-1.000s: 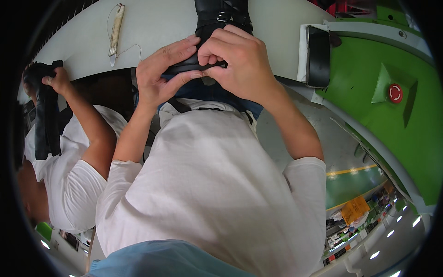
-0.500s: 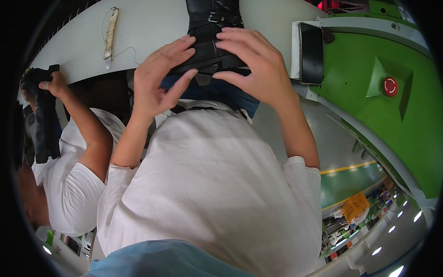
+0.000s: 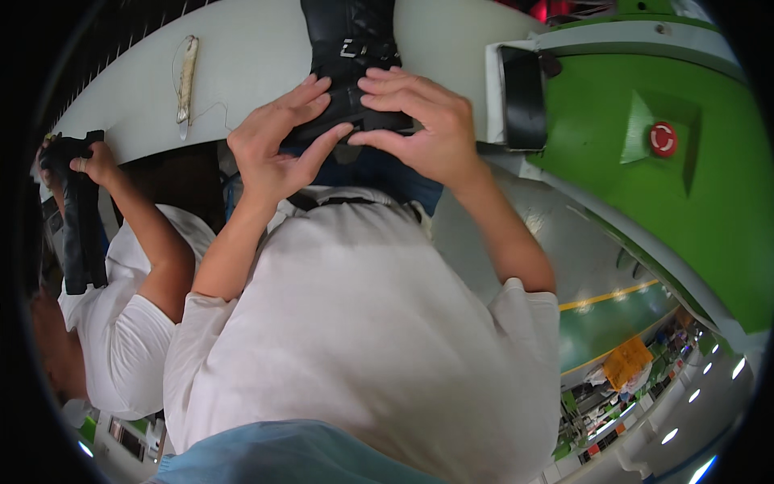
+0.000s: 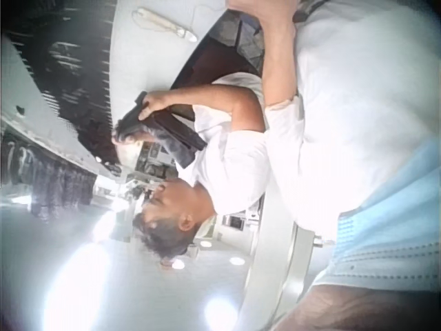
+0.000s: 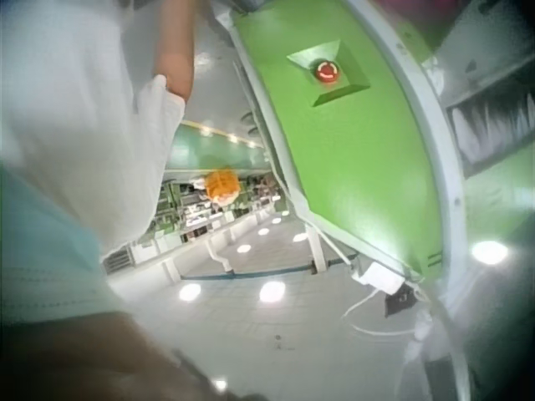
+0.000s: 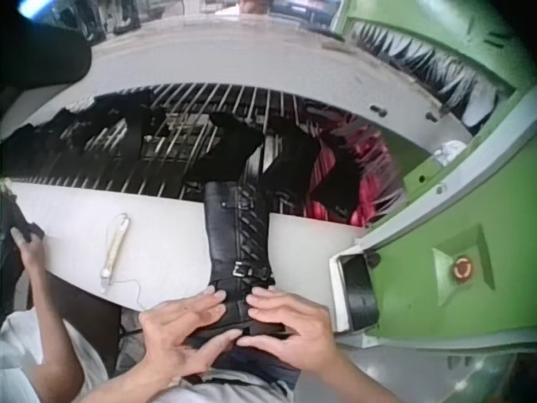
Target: The person repeatedly picks up black boots from a conveyor belt, rotates them to inspect the upper, sole, and buckle, and places them back on the belt. The person handles the boots one at a time throughout the clip.
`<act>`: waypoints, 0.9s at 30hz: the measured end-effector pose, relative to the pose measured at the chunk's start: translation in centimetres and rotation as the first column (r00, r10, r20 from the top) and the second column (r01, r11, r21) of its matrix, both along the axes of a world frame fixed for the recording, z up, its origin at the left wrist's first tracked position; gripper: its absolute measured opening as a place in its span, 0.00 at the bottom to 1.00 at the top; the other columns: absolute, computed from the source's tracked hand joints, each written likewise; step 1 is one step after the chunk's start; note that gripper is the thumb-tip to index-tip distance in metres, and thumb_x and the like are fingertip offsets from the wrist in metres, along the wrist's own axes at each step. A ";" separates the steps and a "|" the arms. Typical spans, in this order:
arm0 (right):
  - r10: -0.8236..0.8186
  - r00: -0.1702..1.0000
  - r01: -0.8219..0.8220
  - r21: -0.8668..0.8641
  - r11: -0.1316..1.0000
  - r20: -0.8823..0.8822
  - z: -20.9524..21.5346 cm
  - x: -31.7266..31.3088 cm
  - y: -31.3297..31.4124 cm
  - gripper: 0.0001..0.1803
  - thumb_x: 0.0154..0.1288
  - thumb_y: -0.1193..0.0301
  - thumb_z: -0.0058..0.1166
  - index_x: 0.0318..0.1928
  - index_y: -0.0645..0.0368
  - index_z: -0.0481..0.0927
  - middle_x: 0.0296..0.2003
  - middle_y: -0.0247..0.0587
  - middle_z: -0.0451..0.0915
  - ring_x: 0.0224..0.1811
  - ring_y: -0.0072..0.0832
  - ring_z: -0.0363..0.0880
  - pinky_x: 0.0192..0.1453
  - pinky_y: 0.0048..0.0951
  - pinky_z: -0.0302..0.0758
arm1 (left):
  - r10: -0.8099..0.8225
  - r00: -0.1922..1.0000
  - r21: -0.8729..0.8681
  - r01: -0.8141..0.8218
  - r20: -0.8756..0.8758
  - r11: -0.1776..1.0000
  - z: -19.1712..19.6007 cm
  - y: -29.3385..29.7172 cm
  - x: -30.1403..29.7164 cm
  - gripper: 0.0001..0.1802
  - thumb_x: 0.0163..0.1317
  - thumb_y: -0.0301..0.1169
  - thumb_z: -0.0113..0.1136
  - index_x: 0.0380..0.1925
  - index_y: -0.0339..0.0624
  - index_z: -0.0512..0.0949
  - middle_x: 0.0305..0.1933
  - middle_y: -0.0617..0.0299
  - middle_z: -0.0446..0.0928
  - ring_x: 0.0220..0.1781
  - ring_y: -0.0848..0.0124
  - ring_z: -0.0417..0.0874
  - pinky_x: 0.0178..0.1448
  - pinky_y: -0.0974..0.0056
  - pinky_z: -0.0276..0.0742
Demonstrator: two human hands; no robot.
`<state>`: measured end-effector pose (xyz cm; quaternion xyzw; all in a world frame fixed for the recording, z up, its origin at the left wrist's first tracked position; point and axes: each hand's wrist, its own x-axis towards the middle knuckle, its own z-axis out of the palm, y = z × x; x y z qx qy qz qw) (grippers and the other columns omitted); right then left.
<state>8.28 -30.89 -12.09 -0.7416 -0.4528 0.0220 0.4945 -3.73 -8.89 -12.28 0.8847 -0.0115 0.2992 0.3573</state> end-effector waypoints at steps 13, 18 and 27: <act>0.075 0.367 0.363 0.217 0.906 -0.927 0.3 -1.8 2.7 0.31 0.77 0.73 0.73 0.74 0.64 0.77 0.63 0.42 0.87 0.62 0.29 0.87 0.71 0.34 0.83 | -0.174 0.981 -0.188 0.187 0.085 0.964 0.5 3.6 -2.9 0.29 0.46 0.35 0.94 0.49 0.38 0.93 0.60 0.54 0.94 0.66 0.54 0.95 0.66 0.56 0.89; 0.126 0.339 0.361 0.253 0.898 -0.932 2.5 -3.1 1.1 0.26 0.84 0.71 0.64 0.76 0.65 0.77 0.65 0.44 0.87 0.64 0.30 0.88 0.70 0.33 0.84 | -0.267 0.951 -0.685 0.299 0.157 0.664 0.0 4.3 -5.8 0.37 0.45 0.30 0.95 0.58 0.33 0.89 0.65 0.44 0.91 0.67 0.52 0.93 0.74 0.52 0.87; 0.119 0.479 0.311 0.295 0.904 -0.870 3.9 -4.0 1.4 0.25 0.87 0.67 0.57 0.77 0.64 0.77 0.66 0.47 0.86 0.67 0.34 0.87 0.72 0.36 0.82 | -0.282 0.877 -0.750 0.480 0.390 0.455 0.8 2.4 -4.9 0.36 0.45 0.24 0.94 0.55 0.34 0.85 0.61 0.40 0.91 0.70 0.48 0.91 0.78 0.46 0.85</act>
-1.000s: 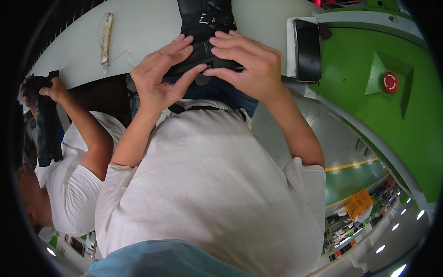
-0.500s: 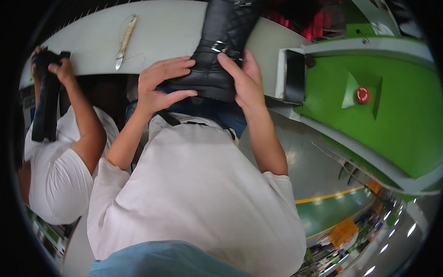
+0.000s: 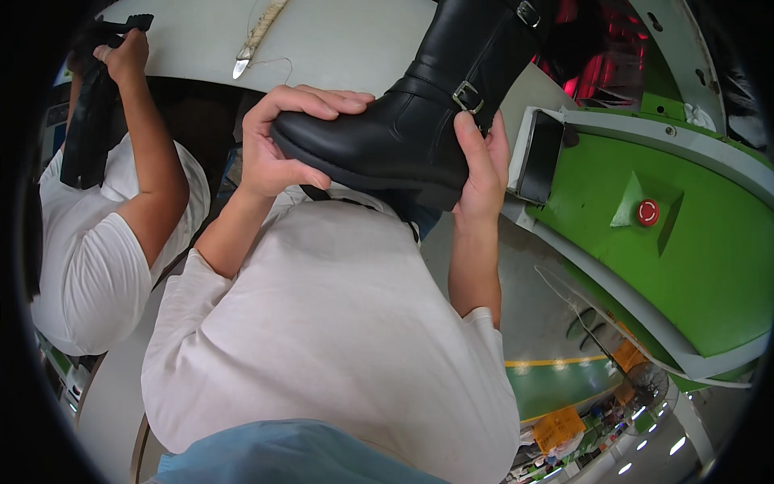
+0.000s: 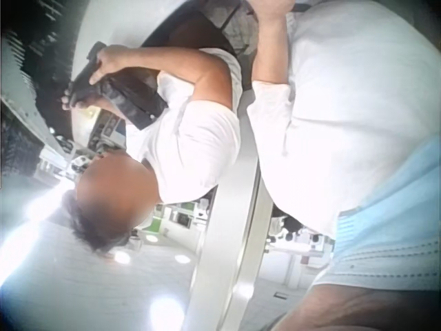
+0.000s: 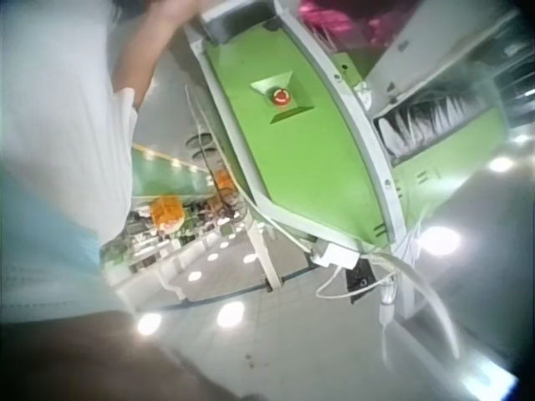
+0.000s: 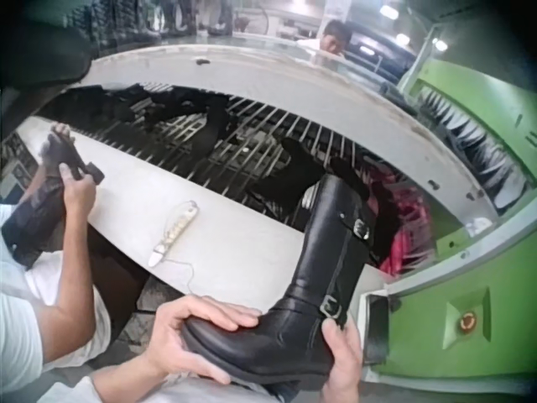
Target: The person repeatedly picks up black boots from a conveyor belt, rotates them to inspect the upper, sole, and buckle, and places them back on the belt. The person handles the boots one at a time throughout the clip.
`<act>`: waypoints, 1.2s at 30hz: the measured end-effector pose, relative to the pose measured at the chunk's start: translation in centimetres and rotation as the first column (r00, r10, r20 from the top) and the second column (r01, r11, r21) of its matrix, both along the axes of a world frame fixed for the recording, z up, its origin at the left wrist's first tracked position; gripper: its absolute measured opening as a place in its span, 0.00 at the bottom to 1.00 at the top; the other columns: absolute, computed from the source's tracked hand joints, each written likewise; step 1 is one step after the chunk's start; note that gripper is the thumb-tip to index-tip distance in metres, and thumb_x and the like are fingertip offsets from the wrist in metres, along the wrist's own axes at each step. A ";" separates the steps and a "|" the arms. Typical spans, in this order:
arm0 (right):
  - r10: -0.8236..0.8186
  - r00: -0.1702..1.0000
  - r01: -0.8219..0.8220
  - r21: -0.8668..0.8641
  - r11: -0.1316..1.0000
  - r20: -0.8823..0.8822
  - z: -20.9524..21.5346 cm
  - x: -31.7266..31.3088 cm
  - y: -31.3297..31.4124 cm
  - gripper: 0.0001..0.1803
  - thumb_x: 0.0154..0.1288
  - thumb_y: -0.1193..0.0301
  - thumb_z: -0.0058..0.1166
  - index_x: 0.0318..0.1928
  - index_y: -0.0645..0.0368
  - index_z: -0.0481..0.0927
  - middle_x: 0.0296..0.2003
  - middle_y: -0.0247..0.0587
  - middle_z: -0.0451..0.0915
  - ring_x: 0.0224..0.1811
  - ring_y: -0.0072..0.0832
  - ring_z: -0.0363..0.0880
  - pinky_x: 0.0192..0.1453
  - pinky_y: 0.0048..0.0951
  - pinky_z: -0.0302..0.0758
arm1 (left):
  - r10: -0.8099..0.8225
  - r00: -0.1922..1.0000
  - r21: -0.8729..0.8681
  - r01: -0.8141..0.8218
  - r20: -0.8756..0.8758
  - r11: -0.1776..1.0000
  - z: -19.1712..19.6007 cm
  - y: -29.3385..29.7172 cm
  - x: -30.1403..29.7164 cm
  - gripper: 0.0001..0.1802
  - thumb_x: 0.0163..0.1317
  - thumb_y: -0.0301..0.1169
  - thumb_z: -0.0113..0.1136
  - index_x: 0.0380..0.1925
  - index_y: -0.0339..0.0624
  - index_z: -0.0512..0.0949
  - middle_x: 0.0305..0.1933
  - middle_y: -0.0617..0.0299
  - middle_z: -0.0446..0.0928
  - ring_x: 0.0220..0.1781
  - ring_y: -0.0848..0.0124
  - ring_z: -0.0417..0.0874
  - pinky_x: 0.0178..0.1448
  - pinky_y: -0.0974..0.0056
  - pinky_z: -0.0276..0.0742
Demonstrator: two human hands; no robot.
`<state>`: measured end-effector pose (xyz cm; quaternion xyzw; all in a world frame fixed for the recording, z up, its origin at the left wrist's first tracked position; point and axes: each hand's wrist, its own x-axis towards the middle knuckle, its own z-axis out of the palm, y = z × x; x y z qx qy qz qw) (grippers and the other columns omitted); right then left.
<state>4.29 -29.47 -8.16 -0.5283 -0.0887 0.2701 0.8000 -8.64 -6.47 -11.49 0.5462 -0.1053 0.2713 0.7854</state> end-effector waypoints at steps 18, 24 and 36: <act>-0.051 0.996 0.036 0.214 0.976 0.067 0.3 0.4 -0.6 0.29 0.86 0.69 0.62 0.79 0.63 0.71 0.70 0.45 0.82 0.68 0.33 0.86 0.73 0.38 0.84 | -0.238 0.967 -0.081 0.245 0.093 0.966 3.3 0.6 2.6 0.30 0.55 0.39 0.91 0.52 0.36 0.85 0.55 0.40 0.91 0.72 0.37 0.87 0.79 0.31 0.80; -0.103 0.990 0.084 0.190 0.978 0.096 -0.1 0.5 -1.0 0.30 0.86 0.70 0.61 0.80 0.63 0.70 0.69 0.44 0.81 0.70 0.32 0.84 0.76 0.37 0.82 | -0.210 0.972 -0.057 0.217 0.109 0.974 4.3 0.3 3.5 0.20 0.60 0.28 0.84 0.51 0.35 0.87 0.51 0.44 0.92 0.67 0.42 0.91 0.77 0.37 0.82; -0.142 0.497 0.452 -0.115 0.885 0.856 -1.6 -1.6 5.5 0.37 0.63 0.82 0.77 0.72 0.61 0.80 0.78 0.56 0.78 0.78 0.53 0.81 0.79 0.46 0.79 | 0.262 0.958 0.378 -0.199 -0.121 0.904 2.9 -3.3 6.3 0.51 0.60 0.43 0.88 0.79 0.34 0.73 0.79 0.44 0.77 0.80 0.58 0.78 0.81 0.48 0.74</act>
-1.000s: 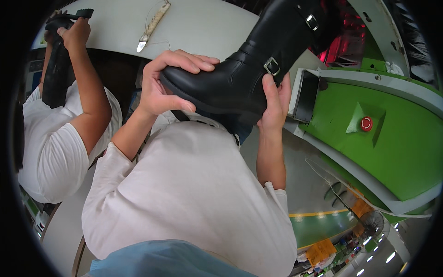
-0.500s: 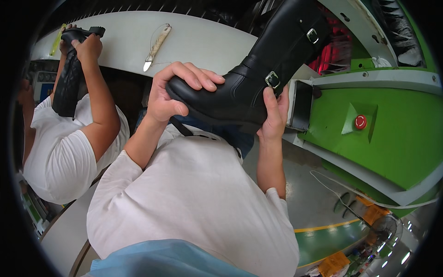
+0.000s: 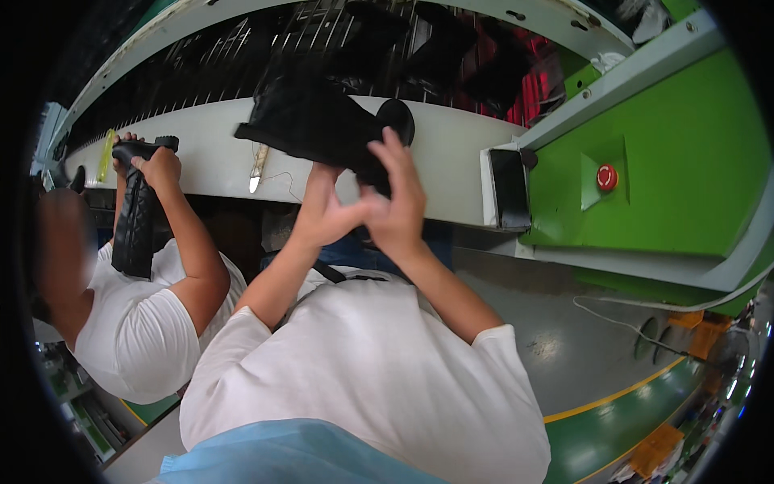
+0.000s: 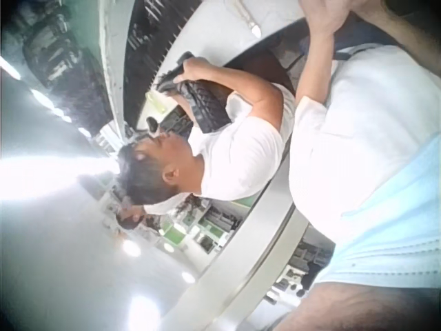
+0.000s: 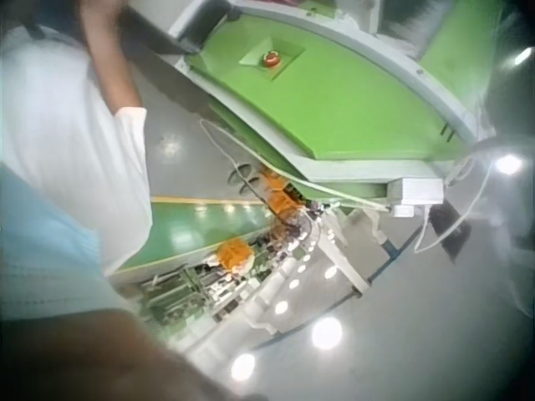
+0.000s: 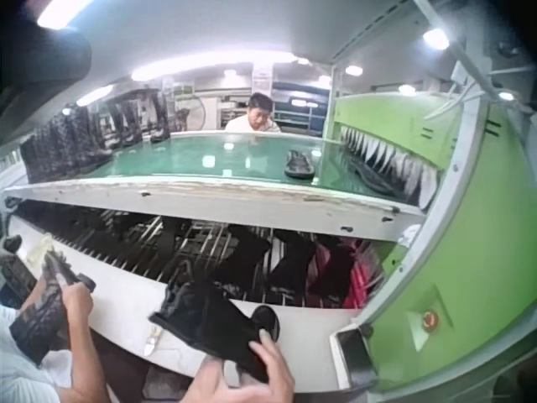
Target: The person repeatedly picks up black boots from a conveyor belt, rotates them to inspect the upper, sole, and buckle, and places them back on the belt. The person handles the boots one at a time throughout the clip.
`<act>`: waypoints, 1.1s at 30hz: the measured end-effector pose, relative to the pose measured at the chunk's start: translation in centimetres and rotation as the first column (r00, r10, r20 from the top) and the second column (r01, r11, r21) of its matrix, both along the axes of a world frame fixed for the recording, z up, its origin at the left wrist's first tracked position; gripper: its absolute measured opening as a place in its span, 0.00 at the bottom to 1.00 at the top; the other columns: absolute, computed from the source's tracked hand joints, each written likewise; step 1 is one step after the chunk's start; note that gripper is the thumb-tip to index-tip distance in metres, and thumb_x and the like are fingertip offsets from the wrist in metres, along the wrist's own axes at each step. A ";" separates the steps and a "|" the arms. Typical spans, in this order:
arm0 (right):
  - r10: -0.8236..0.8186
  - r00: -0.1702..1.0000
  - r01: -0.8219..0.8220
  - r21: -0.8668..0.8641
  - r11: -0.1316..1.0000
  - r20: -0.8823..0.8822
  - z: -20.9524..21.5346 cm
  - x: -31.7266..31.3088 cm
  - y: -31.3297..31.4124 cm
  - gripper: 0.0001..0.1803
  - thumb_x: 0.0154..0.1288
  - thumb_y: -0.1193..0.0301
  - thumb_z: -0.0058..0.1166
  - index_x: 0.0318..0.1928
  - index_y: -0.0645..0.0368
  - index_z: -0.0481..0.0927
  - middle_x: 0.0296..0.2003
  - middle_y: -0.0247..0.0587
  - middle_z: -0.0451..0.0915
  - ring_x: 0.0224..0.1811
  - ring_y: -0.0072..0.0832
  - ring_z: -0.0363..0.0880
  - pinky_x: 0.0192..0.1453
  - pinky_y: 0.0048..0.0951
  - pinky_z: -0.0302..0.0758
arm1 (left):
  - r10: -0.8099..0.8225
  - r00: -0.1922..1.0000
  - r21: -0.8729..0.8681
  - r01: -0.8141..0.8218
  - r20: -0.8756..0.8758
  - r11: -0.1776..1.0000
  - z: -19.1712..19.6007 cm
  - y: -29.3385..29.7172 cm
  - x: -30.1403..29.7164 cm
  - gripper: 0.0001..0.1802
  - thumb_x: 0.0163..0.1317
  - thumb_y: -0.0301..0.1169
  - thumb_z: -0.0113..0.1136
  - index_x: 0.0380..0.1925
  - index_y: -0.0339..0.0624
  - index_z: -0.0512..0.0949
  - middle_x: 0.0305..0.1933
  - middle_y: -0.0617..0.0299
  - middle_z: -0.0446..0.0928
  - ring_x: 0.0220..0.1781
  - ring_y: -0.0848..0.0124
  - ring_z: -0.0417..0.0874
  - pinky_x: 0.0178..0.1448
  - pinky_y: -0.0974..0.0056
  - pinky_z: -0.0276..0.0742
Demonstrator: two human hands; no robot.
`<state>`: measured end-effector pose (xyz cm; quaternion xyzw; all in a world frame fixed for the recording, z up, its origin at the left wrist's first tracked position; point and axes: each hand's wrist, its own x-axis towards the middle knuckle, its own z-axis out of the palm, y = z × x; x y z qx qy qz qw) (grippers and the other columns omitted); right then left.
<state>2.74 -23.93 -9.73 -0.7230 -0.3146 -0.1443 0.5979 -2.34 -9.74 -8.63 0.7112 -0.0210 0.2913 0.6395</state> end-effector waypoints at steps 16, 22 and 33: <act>0.460 0.810 -0.278 0.452 0.848 -0.364 6.4 3.2 -0.5 0.19 0.92 0.57 0.57 0.55 0.65 0.81 0.40 0.38 0.86 0.34 0.19 0.87 0.35 0.21 0.79 | 0.307 0.903 0.045 -0.335 0.301 0.941 6.1 0.7 1.6 0.23 0.73 0.26 0.79 0.64 0.29 0.84 0.54 0.55 0.91 0.54 0.67 0.92 0.63 0.63 0.85; 0.492 0.801 -0.356 0.388 0.850 -0.341 10.5 3.4 0.5 0.17 0.90 0.59 0.60 0.44 0.60 0.80 0.28 0.29 0.80 0.27 0.14 0.81 0.30 0.20 0.74 | 0.266 0.915 0.283 -0.353 0.305 0.892 9.6 0.4 0.9 0.12 0.69 0.23 0.81 0.51 0.33 0.92 0.43 0.52 0.95 0.40 0.70 0.94 0.48 0.66 0.87; 0.451 0.580 -0.448 0.197 0.872 -0.678 1.7 3.5 -1.8 0.14 0.89 0.65 0.61 0.44 0.61 0.82 0.29 0.29 0.80 0.28 0.16 0.78 0.33 0.24 0.74 | 0.374 0.903 0.053 -0.393 0.210 0.918 8.9 1.4 0.6 0.09 0.72 0.23 0.78 0.48 0.30 0.91 0.43 0.56 0.94 0.43 0.76 0.90 0.50 0.68 0.85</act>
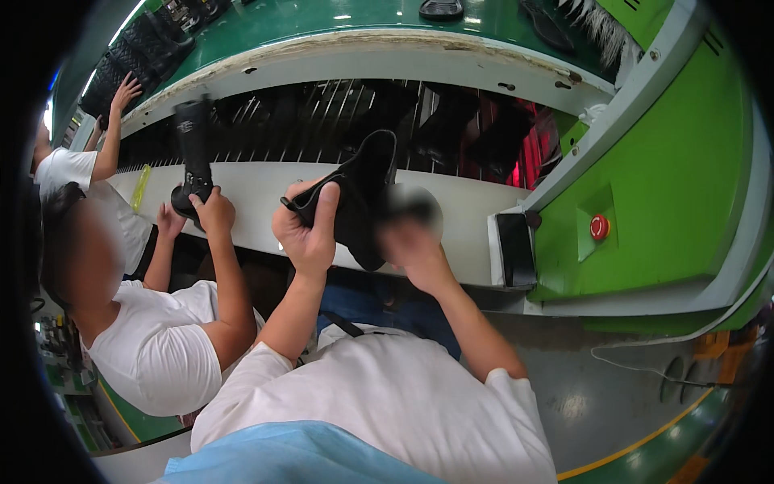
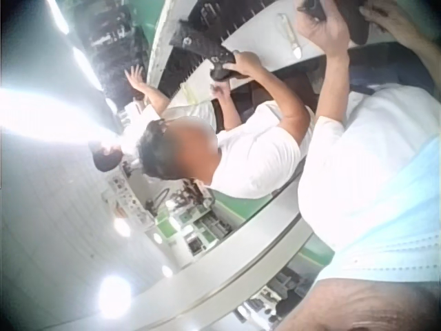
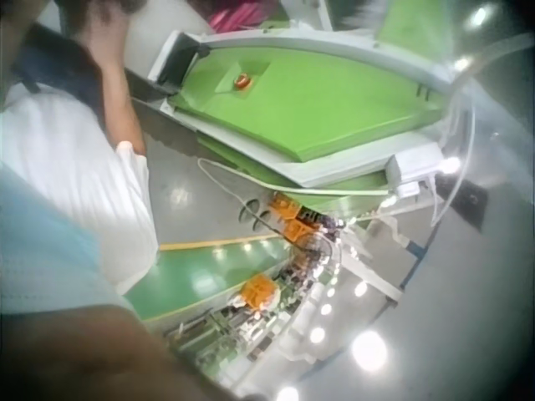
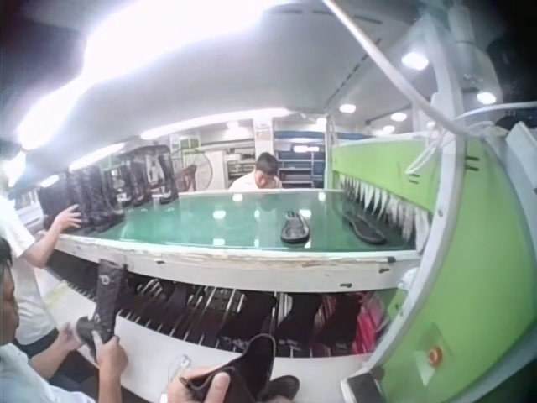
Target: The person repeatedly picks up black boots from a conveyor belt, rotates them to inspect the upper, sole, and buckle, and places them back on the belt. The person handles the boots one at a time throughout the clip.
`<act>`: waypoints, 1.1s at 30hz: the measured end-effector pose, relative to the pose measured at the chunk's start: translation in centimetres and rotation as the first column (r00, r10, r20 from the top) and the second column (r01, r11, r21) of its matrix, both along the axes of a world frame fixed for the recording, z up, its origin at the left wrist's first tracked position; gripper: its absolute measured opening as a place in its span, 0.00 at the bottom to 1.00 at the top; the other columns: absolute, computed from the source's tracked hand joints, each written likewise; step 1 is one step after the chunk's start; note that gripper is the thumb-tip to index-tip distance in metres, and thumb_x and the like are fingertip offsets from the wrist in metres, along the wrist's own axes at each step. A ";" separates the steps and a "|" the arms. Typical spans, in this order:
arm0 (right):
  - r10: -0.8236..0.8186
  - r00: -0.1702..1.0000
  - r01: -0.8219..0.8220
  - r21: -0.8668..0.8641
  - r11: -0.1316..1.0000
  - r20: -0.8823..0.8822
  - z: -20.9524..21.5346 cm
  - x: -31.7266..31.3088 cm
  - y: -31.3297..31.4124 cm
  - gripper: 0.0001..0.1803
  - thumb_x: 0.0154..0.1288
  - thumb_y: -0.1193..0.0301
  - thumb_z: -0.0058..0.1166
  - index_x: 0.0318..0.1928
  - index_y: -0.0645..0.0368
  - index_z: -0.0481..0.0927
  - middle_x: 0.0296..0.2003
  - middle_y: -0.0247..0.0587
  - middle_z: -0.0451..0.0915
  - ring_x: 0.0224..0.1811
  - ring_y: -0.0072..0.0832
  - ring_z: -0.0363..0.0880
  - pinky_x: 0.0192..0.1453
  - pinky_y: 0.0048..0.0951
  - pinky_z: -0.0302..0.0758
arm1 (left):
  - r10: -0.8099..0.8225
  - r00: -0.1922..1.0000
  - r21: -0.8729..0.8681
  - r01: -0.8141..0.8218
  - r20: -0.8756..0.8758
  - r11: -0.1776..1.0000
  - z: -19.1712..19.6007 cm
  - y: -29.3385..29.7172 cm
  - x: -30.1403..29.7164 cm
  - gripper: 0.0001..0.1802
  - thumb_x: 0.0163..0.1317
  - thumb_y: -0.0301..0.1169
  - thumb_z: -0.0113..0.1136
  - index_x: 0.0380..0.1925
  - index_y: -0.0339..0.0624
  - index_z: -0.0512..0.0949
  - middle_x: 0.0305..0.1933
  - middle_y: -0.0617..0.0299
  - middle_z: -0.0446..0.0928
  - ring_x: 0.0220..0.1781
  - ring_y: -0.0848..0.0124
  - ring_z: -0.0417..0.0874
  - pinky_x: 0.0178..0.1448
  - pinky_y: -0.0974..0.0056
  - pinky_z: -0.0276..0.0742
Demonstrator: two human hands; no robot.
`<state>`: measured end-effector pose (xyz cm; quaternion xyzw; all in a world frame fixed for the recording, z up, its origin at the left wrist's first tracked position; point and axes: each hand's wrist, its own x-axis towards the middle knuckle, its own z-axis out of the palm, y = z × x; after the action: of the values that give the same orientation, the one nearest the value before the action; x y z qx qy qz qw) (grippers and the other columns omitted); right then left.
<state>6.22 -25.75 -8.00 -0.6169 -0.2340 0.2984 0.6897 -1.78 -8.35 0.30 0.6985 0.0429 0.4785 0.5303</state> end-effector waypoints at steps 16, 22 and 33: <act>-0.070 0.911 0.148 -0.163 0.975 0.406 -6.7 -0.2 -3.3 0.10 0.81 0.69 0.69 0.44 0.64 0.88 0.30 0.40 0.86 0.30 0.26 0.86 0.40 0.31 0.83 | 0.244 0.956 -0.118 -0.227 0.165 0.967 -3.1 4.7 2.2 0.08 0.77 0.24 0.74 0.47 0.26 0.92 0.45 0.61 0.92 0.44 0.76 0.87 0.51 0.67 0.83; -0.013 0.841 0.165 -0.234 0.958 0.541 -5.7 -0.1 -2.2 0.10 0.78 0.66 0.71 0.43 0.59 0.89 0.32 0.41 0.89 0.30 0.32 0.89 0.40 0.33 0.84 | 0.343 0.790 0.250 -0.516 0.508 0.820 18.8 19.4 10.3 0.24 0.81 0.45 0.69 0.56 0.30 0.91 0.48 0.49 0.94 0.44 0.61 0.94 0.53 0.59 0.88; -0.069 0.877 0.188 -0.207 0.960 0.475 -5.3 2.8 0.0 0.08 0.77 0.69 0.74 0.44 0.62 0.91 0.30 0.36 0.88 0.30 0.21 0.83 0.39 0.28 0.82 | 0.393 0.913 0.588 -0.379 0.111 0.714 17.9 35.0 25.3 0.32 0.67 0.31 0.82 0.70 0.36 0.83 0.58 0.45 0.92 0.59 0.58 0.94 0.65 0.55 0.88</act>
<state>9.06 -25.72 -13.34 -0.7653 -0.3109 0.1224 0.5501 23.56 26.66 18.20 0.8102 0.0405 0.5594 0.1705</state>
